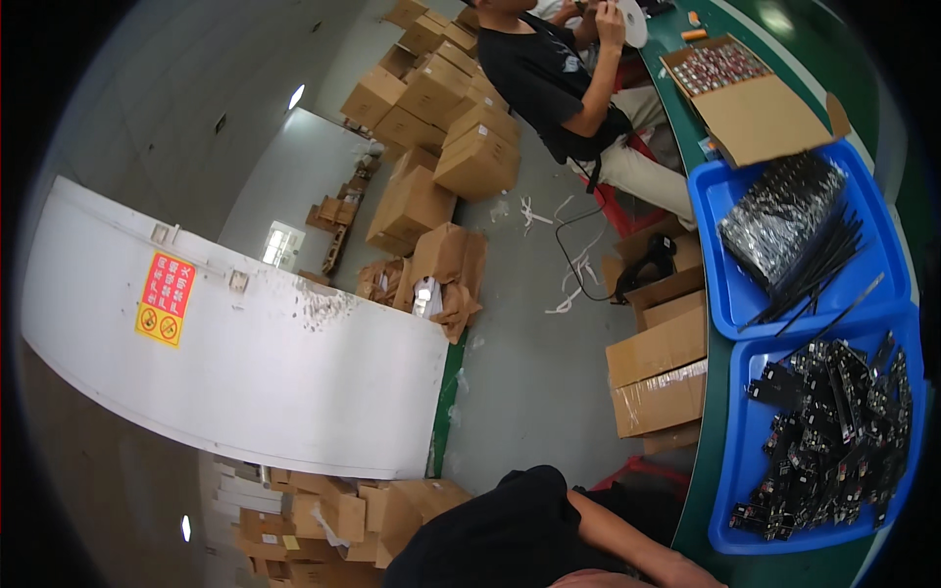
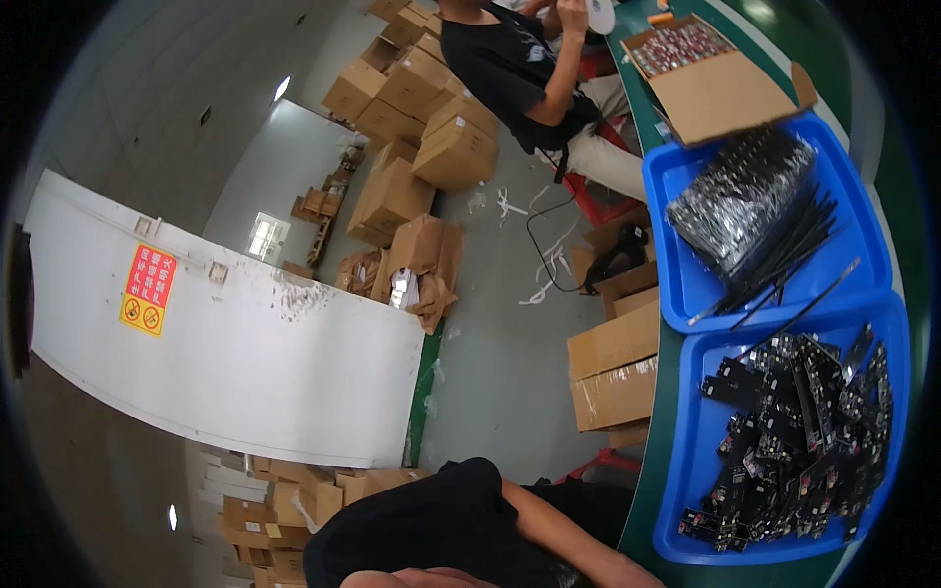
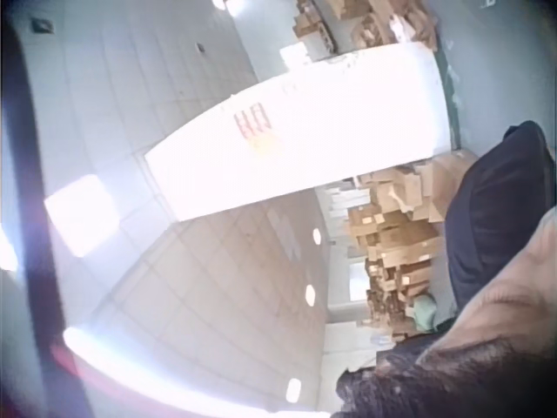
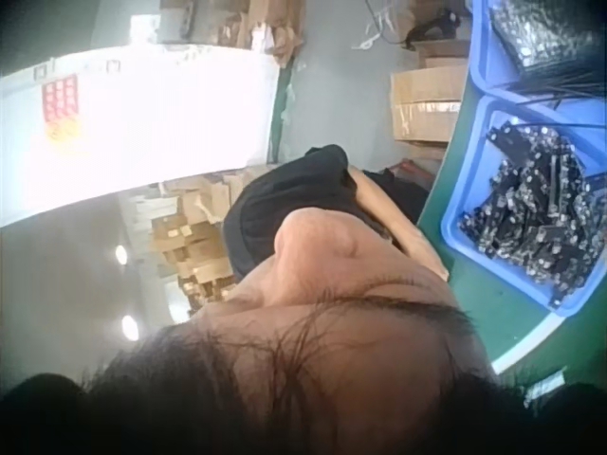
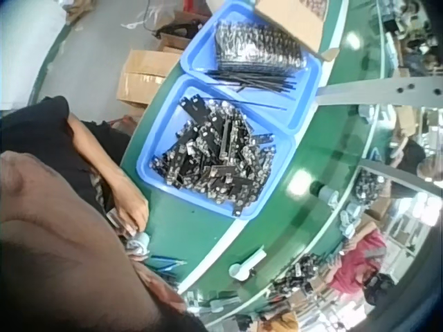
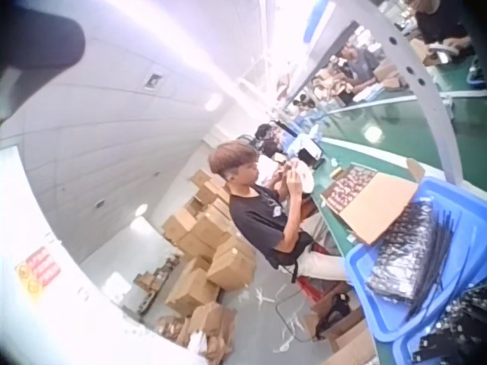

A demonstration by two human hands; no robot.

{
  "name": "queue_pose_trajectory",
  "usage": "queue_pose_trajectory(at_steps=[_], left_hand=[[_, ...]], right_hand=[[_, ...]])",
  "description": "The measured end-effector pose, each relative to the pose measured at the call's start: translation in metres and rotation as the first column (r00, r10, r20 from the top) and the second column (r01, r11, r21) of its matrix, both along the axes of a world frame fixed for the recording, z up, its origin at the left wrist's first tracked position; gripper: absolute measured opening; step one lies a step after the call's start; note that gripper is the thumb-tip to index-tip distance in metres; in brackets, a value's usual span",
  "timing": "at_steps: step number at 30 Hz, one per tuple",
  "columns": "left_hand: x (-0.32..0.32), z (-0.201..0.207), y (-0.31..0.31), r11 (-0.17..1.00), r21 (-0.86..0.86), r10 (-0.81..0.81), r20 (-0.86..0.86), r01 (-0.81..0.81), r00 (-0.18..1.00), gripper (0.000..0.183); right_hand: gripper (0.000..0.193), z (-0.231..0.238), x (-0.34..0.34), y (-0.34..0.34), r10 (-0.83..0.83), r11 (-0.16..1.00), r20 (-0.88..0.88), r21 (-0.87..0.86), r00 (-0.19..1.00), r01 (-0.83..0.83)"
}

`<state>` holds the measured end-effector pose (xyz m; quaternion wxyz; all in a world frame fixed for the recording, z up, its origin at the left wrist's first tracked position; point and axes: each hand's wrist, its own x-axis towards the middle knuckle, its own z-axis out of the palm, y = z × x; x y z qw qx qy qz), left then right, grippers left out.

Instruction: The person applies adhesive tape to small electronic circuit boards at a factory assembly station. They pick up a board, apply a strip of tape to a specific area, and place the finished unit into a blue bin. The process is repeated for multiple boards throughout the clip.

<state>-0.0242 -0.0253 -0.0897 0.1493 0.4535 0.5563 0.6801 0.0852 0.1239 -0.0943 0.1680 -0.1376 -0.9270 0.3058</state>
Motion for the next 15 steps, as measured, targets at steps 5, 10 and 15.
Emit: queue_pose_trajectory(at_steps=[5,10,15], left_hand=[[0.007,-0.002,-0.005,0.999,-0.009,0.049,-0.079,-0.05,0.996,0.02],[0.014,-0.01,0.003,0.992,0.008,0.126,-0.109,-0.126,0.986,0.017],[0.01,0.004,0.008,0.996,0.065,0.069,-0.088,-0.064,0.994,0.015]], right_hand=[[0.093,0.005,0.006,-0.01,0.021,0.999,-0.062,0.029,0.998,-0.019],[0.097,0.012,0.022,-0.008,0.037,0.998,-0.104,0.063,0.994,-0.031],[0.102,0.006,0.054,0.0,-0.085,0.982,-0.201,0.149,0.976,0.117]])
